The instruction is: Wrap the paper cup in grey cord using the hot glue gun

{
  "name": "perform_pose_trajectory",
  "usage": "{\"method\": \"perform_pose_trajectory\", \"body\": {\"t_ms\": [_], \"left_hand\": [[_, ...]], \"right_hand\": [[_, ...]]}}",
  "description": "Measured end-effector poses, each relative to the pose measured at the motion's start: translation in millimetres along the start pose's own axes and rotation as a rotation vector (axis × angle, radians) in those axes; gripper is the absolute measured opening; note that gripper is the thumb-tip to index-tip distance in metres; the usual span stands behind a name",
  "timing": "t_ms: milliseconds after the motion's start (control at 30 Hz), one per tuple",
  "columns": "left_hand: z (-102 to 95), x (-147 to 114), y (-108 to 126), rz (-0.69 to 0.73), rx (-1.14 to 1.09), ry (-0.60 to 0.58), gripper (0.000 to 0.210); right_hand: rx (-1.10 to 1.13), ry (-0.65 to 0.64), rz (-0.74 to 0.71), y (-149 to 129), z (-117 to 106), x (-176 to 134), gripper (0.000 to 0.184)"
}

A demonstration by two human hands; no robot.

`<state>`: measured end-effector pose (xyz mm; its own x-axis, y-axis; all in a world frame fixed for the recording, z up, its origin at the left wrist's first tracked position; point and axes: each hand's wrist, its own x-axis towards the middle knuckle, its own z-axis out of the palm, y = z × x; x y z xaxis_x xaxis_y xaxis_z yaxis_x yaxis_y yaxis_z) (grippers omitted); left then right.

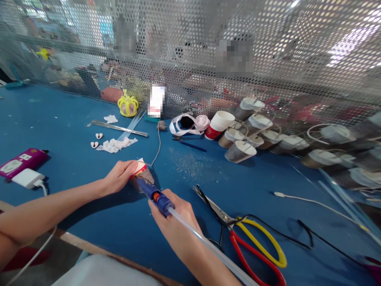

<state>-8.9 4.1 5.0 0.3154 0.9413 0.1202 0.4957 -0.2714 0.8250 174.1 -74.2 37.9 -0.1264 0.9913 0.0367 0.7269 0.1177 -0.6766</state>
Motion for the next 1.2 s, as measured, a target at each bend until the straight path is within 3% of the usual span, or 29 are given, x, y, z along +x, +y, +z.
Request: {"method": "perform_pose_trajectory", "body": {"t_ms": [300,500,600,700,1000,1200], "left_hand": [[-1.8,-0.4,0.1,0.039,-0.014,-0.011,0.044],[-4.7,-0.1,3.7,0.098,0.041,-0.035,0.039],[-5.0,0.1,3.7,0.097,0.050,-0.050,0.037],[-3.6,0.7,2.0,0.111,0.045,-0.056,0.037],[-3.6,0.2,2.8,0.153,0.057,-0.045,0.037],[-2.6,0.6,1.6,0.189,0.079,-0.042,0.037]], "right_hand": [[0.184,-0.072,0.281,-2.6,-14.9,9.3,0.023],[0.354,-0.140,0.244,6.6,-31.5,19.8,0.030],[0.477,0.013,0.272,21.3,-41.9,31.5,0.030],[0.454,0.218,0.353,41.6,-51.4,48.6,0.030],[0.173,0.247,0.460,92.8,-57.3,85.1,0.027],[0.032,0.324,0.388,74.9,-63.7,82.4,0.038]]}}
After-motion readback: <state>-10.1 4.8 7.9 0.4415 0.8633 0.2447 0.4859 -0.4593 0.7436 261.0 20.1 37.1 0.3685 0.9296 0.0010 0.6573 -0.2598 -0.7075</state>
